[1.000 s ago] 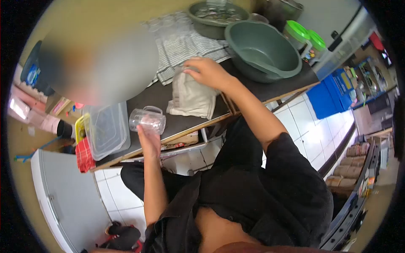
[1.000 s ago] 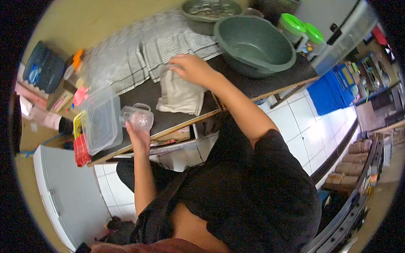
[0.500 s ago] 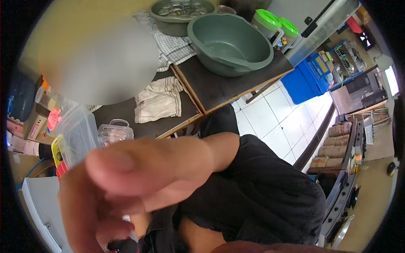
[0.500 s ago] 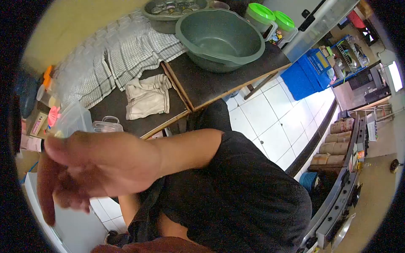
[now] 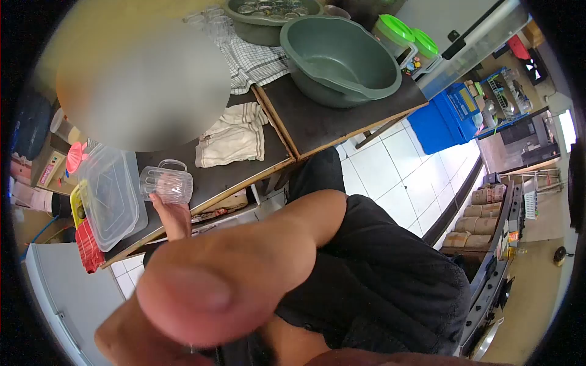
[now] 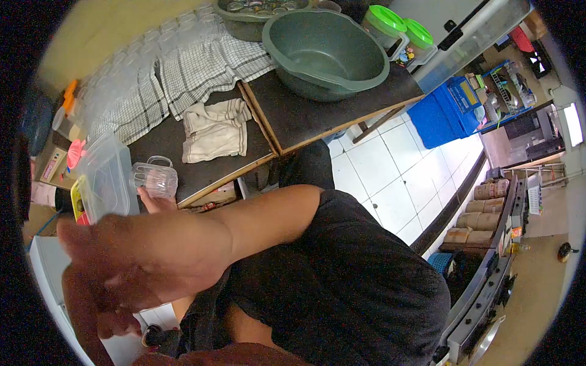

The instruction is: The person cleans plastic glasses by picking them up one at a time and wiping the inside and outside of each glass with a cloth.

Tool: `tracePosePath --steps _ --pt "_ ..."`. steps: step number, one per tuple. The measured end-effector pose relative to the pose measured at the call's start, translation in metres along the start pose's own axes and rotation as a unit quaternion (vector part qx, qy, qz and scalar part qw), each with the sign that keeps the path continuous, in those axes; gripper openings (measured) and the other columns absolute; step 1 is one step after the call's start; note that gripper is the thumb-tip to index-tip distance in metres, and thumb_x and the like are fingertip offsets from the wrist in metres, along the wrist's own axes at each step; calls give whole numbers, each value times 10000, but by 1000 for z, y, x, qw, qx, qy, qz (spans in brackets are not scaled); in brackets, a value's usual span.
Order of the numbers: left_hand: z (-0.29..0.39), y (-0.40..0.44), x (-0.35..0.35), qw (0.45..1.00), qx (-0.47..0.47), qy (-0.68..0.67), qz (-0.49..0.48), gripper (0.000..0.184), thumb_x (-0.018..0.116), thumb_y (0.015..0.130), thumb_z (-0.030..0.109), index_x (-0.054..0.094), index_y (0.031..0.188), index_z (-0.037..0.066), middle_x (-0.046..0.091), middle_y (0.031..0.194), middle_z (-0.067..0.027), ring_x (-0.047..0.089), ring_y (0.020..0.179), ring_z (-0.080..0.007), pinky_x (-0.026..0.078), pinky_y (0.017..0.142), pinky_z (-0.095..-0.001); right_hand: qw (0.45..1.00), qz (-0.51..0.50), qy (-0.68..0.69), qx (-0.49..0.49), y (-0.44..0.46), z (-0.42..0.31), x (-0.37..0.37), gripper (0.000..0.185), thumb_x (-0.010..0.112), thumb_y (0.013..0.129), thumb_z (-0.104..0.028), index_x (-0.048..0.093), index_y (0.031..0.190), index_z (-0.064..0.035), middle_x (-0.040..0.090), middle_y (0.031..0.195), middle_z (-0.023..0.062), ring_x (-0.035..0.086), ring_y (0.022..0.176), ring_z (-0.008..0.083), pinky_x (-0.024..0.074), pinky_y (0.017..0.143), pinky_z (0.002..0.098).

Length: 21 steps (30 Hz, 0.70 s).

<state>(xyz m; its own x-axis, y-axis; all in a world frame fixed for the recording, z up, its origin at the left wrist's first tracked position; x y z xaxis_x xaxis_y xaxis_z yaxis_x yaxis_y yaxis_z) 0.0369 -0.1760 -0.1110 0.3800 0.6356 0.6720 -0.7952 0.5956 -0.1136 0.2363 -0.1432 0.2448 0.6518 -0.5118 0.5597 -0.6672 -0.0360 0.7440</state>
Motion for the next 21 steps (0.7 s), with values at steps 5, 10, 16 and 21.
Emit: tracePosePath --steps 5,10,16,21 --pt "2 -2 6 999 -10 5 -34 800 501 1077 648 456 1570 20 532 1576 -111 513 1443 -259 399 1232 -444 996 62 54 45 -1 12 0 826 298 1116 -679 730 991 14 739 966 105 611 812 129 501 713 274" --pt "-10 13 -18 999 -3 -32 -17 783 496 1082 638 457 1568 25 533 1572 -114 512 1445 -265 399 1231 -457 982 118 117 89 -1 28 0 831 277 1120 -675 730 976 7 721 937 84 608 806 131 508 718 283" --pt "-10 11 -18 993 -5 -20 -120 754 486 1095 613 473 1560 20 564 1542 -117 534 1420 -274 413 1213 -475 993 -10 -102 63 -17 26 -24 642 448 1134 -546 743 1043 16 721 919 82 585 770 147 464 697 284" --pt "1 -7 13 998 -20 19 -49 721 389 1131 588 504 1523 -6 576 1513 -154 517 1430 -307 356 1248 -480 790 200 -579 12 -39 -68 -94 383 588 1104 -361 763 1153 -24 755 1162 131 600 842 112 510 791 263"
Point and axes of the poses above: each hand's wrist, its own y-axis towards the middle knuckle, its own x-axis out of the palm, z = x × y, the point moved 5 cm from there along y, towards the middle knuckle
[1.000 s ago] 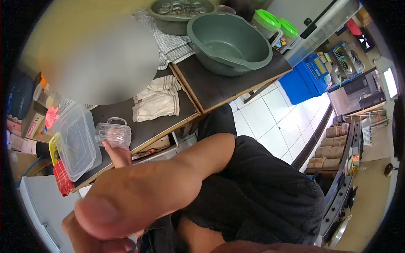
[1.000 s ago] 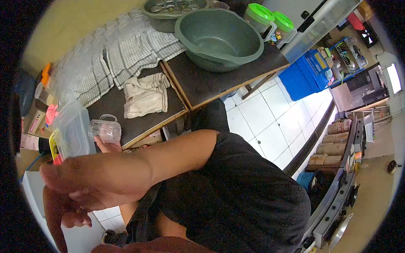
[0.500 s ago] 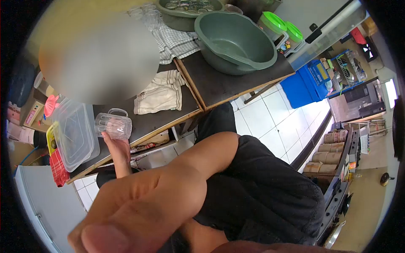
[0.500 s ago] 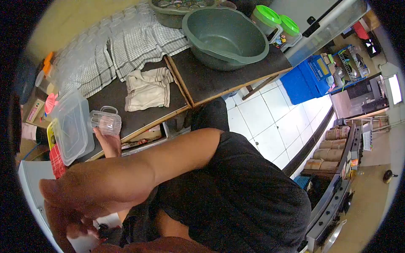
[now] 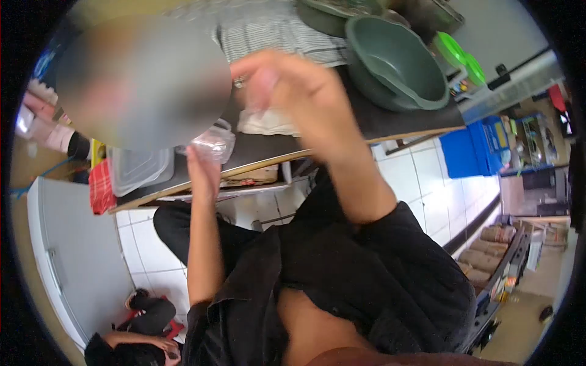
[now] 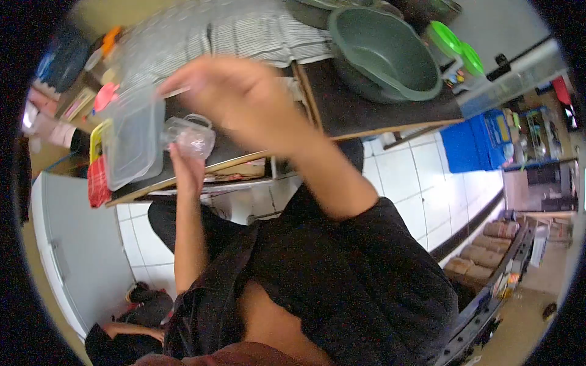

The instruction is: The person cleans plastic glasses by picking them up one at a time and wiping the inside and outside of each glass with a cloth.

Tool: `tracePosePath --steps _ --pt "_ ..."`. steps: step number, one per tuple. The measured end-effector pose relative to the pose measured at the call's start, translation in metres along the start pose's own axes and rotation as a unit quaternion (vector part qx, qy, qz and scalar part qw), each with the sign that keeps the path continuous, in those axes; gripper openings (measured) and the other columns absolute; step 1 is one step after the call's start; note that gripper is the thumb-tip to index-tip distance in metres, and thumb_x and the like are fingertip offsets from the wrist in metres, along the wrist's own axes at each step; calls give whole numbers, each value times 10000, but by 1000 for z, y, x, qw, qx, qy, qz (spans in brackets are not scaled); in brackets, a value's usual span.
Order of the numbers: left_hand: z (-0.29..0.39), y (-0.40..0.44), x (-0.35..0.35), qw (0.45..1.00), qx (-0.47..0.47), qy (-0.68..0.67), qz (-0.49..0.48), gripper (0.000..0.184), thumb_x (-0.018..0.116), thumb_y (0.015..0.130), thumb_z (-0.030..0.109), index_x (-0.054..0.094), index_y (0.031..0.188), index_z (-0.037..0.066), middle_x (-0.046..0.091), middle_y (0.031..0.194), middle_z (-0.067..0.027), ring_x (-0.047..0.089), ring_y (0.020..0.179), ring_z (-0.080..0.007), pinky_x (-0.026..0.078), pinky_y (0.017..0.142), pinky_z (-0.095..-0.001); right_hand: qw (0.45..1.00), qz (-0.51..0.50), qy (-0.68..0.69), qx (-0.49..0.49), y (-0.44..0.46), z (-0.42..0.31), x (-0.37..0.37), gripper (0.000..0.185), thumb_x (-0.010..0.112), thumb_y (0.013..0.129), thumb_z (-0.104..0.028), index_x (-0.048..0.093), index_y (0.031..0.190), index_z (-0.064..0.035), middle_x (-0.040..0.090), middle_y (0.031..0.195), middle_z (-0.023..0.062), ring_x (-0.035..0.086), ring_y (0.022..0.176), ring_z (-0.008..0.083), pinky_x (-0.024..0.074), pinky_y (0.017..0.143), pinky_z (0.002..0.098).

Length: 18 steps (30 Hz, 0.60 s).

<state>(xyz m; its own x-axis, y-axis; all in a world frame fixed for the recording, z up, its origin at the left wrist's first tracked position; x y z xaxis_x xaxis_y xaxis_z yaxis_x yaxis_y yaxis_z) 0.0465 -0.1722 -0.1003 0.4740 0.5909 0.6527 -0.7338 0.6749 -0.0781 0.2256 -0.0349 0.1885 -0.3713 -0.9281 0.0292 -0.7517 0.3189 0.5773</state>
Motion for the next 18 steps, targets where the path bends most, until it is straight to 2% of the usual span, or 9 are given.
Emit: tracePosePath --steps 1,2,4,6,9,10,13,16,18 --pt "2 -1 2 1000 7 8 -20 718 395 1133 582 492 1533 -7 567 1523 -151 508 1438 -302 346 1255 -473 986 52 -129 92 1 20 -32 321 644 1082 -309 755 1185 -25 722 1005 76 576 811 88 496 784 250" --pt "1 -2 4 999 12 14 -42 716 400 1135 575 480 1543 -8 558 1533 -148 499 1445 -298 336 1262 -466 974 83 -191 86 3 59 -62 381 718 1035 -322 722 1258 -14 656 973 58 588 868 124 500 820 285" --pt "3 -5 10 1000 7 20 -21 782 429 1111 620 453 1563 -19 518 1583 -148 474 1481 -300 315 1281 -469 899 45 -427 84 -9 118 -108 479 774 985 -353 689 1319 -20 675 1089 98 642 996 201 525 871 361" --pt "4 -4 11 1000 8 19 -24 790 431 1108 626 455 1564 -18 504 1600 -154 463 1495 -301 322 1280 -470 824 -18 -560 87 -31 185 -134 491 791 957 -339 680 1330 -40 666 1273 154 644 1177 320 531 933 438" --pt "5 -4 12 999 4 26 -28 795 441 1103 631 426 1584 -1 496 1607 -153 464 1494 -300 333 1276 -476 819 -113 -546 137 -42 210 -133 441 729 978 -298 680 1319 -23 709 1236 214 702 1108 416 506 1036 492" --pt "6 -4 12 999 4 27 -28 795 441 1103 631 426 1584 -1 496 1607 -153 464 1494 -300 333 1276 -476 819 -113 -545 137 -42 216 -135 441 729 978 -298 680 1319 -23 709 1236 214 702 1108 416 506 1036 492" --pt "10 -8 18 999 15 30 -34 785 449 1106 619 390 1602 14 487 1614 -154 462 1498 -296 338 1276 -479 849 -39 -510 132 -31 224 -151 403 683 1000 -246 668 1324 -7 720 1215 251 699 1111 441 522 1003 508" --pt "12 -10 20 999 12 29 -31 772 453 1110 607 372 1606 21 488 1611 -155 467 1496 -296 345 1276 -478 869 34 -485 91 -10 192 -154 356 646 1016 -200 673 1307 3 727 1171 275 700 1098 453 540 973 500" --pt "15 -12 25 1000 13 6 -10 735 502 1108 572 476 1519 -37 580 1498 -161 560 1403 -275 408 1228 -448 884 48 -464 35 6 163 -152 341 656 1012 -195 684 1290 1 734 1176 262 710 1093 448 557 950 475"
Point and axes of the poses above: each hand's wrist, its own y-axis towards the middle knuckle, its own x-axis out of the palm, z = x × y, the point moved 5 cm from there along y, towards the middle knuckle
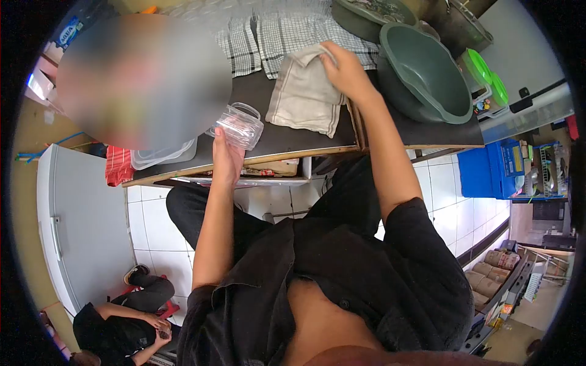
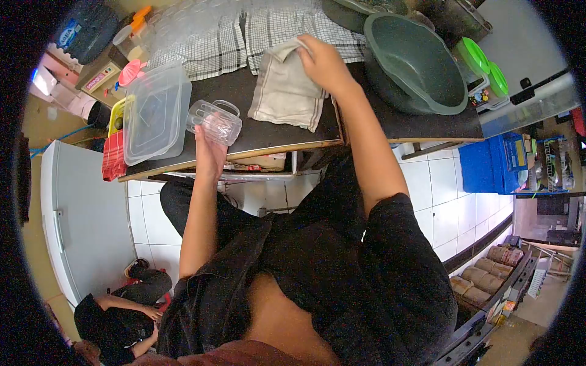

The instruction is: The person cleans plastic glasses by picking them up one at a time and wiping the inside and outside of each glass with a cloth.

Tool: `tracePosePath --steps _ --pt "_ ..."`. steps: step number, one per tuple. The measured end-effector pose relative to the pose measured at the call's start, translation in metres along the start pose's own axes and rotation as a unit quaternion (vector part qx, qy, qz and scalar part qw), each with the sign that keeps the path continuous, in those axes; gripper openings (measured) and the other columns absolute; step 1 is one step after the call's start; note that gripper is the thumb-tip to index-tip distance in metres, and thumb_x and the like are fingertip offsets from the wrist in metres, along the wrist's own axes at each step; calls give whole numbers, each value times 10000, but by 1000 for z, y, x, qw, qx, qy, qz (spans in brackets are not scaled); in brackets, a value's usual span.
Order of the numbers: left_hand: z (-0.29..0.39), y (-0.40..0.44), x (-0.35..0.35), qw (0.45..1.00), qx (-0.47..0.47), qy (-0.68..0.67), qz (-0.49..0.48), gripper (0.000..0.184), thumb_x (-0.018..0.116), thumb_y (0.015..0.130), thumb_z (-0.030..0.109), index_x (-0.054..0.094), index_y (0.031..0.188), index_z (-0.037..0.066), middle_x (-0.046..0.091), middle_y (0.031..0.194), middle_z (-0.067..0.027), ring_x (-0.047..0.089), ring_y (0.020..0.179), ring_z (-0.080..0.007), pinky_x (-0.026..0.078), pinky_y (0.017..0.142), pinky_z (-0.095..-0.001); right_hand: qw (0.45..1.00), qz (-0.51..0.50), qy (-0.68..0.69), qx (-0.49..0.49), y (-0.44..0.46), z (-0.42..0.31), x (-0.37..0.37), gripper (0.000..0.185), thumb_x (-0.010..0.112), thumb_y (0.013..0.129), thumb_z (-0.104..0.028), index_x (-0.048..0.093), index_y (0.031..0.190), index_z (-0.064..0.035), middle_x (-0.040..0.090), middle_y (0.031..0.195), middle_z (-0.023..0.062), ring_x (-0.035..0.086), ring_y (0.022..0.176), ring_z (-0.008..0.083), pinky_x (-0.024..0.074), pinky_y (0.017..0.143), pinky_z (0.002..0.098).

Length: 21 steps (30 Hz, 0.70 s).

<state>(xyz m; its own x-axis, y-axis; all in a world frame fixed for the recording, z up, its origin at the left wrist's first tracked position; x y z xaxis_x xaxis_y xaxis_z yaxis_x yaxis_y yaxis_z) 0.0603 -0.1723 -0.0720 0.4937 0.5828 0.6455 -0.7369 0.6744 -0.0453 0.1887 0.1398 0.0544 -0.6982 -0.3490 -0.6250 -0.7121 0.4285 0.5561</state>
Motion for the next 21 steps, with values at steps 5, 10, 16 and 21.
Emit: tracePosePath --steps 5,10,16,21 --pt "0 2 -2 1000 1 2 -16 737 495 1110 575 481 1517 -39 591 1479 -156 571 1389 -271 425 1213 -440 997 -11 6 -74 30 -60 -56 371 723 1004 -255 705 1266 7 764 1140 209 744 1035 347 559 932 403" --pt "-2 3 -3 1000 -9 -9 -24 740 489 1112 576 474 1522 -40 589 1477 -157 571 1386 -273 425 1212 -442 983 -26 181 -17 37 -109 -94 298 692 1071 -241 729 1263 -17 761 1086 -9 656 1005 74 517 895 253" --pt "0 1 -1 1000 -6 -11 -20 746 478 1113 580 453 1541 -31 561 1513 -162 546 1412 -280 405 1226 -456 955 -77 287 -15 48 -80 -75 316 683 1080 -275 736 1248 -12 753 1126 -16 647 1015 73 524 907 268" --pt "1 0 -2 1000 -5 -5 -12 735 480 1115 574 454 1542 -24 552 1523 -154 529 1429 -278 393 1234 -459 986 -138 28 -89 29 13 4 320 729 1015 -273 742 1230 -36 697 1112 131 676 1074 294 533 948 385"
Point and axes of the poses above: each hand's wrist, its own y-axis towards the middle knuckle, its own x-axis out of the palm, z = x × y, the point moved 5 cm from there along y, towards the middle knuckle
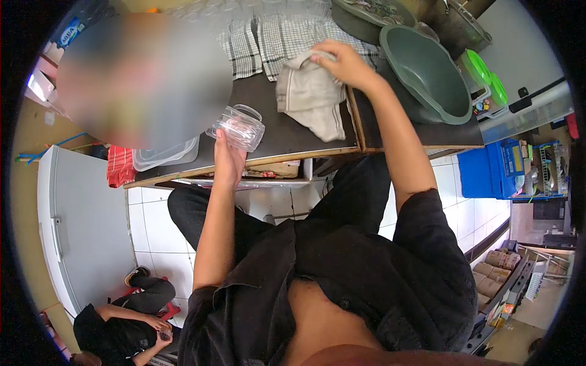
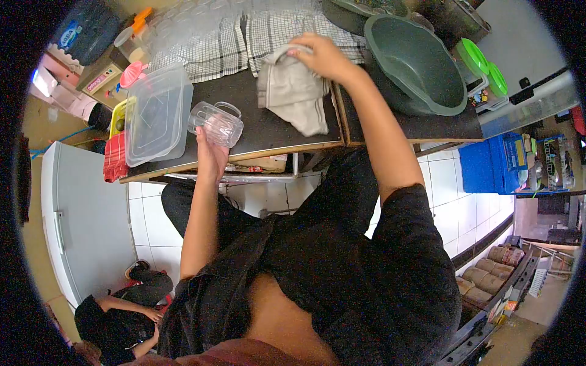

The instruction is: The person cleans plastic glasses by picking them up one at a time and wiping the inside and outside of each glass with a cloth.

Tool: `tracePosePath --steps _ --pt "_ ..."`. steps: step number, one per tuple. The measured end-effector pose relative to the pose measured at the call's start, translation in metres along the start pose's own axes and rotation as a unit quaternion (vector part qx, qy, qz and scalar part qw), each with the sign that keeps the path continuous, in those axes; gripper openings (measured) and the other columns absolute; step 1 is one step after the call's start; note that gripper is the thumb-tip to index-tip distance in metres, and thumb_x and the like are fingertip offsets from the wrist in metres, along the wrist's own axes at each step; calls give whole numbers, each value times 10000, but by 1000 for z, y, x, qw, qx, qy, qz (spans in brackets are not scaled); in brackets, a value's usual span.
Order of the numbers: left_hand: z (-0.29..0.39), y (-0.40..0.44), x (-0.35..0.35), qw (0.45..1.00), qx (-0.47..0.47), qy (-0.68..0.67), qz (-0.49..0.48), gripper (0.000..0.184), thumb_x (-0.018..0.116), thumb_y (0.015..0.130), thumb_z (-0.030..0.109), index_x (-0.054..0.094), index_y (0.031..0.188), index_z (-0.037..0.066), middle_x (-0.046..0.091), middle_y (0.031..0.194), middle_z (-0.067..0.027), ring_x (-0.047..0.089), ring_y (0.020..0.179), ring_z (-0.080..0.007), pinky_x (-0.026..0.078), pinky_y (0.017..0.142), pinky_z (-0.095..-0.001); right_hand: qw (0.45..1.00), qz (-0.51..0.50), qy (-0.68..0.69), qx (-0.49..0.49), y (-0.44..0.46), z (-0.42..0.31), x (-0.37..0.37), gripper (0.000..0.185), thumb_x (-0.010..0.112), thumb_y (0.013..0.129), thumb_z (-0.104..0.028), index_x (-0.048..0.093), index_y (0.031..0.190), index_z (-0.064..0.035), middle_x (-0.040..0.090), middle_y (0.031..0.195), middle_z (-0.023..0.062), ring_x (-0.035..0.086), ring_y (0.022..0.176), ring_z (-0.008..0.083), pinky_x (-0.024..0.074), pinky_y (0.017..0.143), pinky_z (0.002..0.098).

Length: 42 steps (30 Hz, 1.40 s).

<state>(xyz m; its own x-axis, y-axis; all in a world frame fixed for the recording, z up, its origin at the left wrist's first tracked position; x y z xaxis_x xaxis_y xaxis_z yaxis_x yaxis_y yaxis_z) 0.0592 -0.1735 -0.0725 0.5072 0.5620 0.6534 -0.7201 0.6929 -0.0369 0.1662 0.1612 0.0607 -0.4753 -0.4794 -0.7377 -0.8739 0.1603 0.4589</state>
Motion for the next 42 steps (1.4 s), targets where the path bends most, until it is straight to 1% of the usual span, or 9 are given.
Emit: tracePosePath --steps 13,18,23,26,29,32,33,38,42 --pt "-4 4 -5 1000 -6 -15 3 724 485 1115 568 451 1544 -15 567 1505 -148 564 1392 -276 421 1220 -459 998 27 -39 36 -78 -111 -2 250 641 972 -73 665 1220 -47 643 1073 164 680 973 394 551 826 461" --pt "-5 6 -7 999 -12 -29 12 747 492 1110 576 427 1558 -18 546 1533 -151 541 1417 -276 410 1233 -460 985 87 125 86 -54 -141 -49 205 527 1087 -101 647 1237 -28 727 1007 129 688 938 190 536 840 334" --pt "-2 6 -4 1000 0 -27 8 758 486 1110 582 415 1566 -19 535 1545 -153 527 1431 -281 396 1244 -465 987 92 123 37 -15 -71 -33 205 556 1093 -145 662 1236 -43 731 1005 90 663 957 154 534 874 343" --pt "-3 3 -3 1000 -2 -20 4 756 480 1112 580 411 1569 -19 533 1547 -153 525 1434 -284 392 1248 -468 986 36 126 107 -5 -24 -15 218 572 1078 -117 684 1241 -28 711 1138 95 663 1075 202 490 1010 337" --pt "-1 2 0 1000 -2 -16 0 747 474 1117 571 414 1565 -23 533 1547 -154 526 1434 -285 389 1250 -466 992 37 -88 -77 -11 -16 2 243 656 1033 -140 709 1252 -49 720 1155 115 685 1062 277 513 1001 393" --pt "-2 2 -3 1000 -5 -26 2 733 473 1121 561 426 1555 -28 537 1544 -154 529 1431 -284 387 1251 -460 985 -168 4 -27 -43 -35 33 250 741 986 -206 761 1193 -67 725 1020 132 690 960 294 539 890 417" --pt "-3 3 -5 999 -9 -36 6 726 474 1122 557 434 1549 -29 540 1541 -154 531 1428 -283 387 1251 -457 947 -284 43 145 -46 -50 31 237 752 984 -233 780 1159 -75 715 1057 124 685 981 259 542 877 388" --pt "-5 7 -4 1000 -1 -28 -1 681 479 1127 536 448 1542 -4 559 1518 -145 545 1411 -272 398 1243 -458 996 37 32 77 -40 -5 29 511 824 914 -340 712 1307 -32 732 1176 194 707 1030 287 551 943 398" --pt "-5 7 -6 999 -10 -37 13 608 533 1115 490 492 1503 23 593 1466 -124 576 1365 -256 422 1219 -452 983 -10 -167 74 -53 8 56 694 868 847 -397 667 1354 33 717 1276 257 712 1150 343 541 1012 430"
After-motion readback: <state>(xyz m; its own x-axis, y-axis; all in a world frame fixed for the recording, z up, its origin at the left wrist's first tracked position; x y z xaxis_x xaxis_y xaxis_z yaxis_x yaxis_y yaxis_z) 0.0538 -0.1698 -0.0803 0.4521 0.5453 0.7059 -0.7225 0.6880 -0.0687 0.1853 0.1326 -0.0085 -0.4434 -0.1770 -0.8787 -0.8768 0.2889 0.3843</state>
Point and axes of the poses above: each hand's wrist, its own y-axis towards the middle knuckle, its own x-axis out of the palm, z = x × y, the point moved 5 cm from there along y, towards the middle knuckle
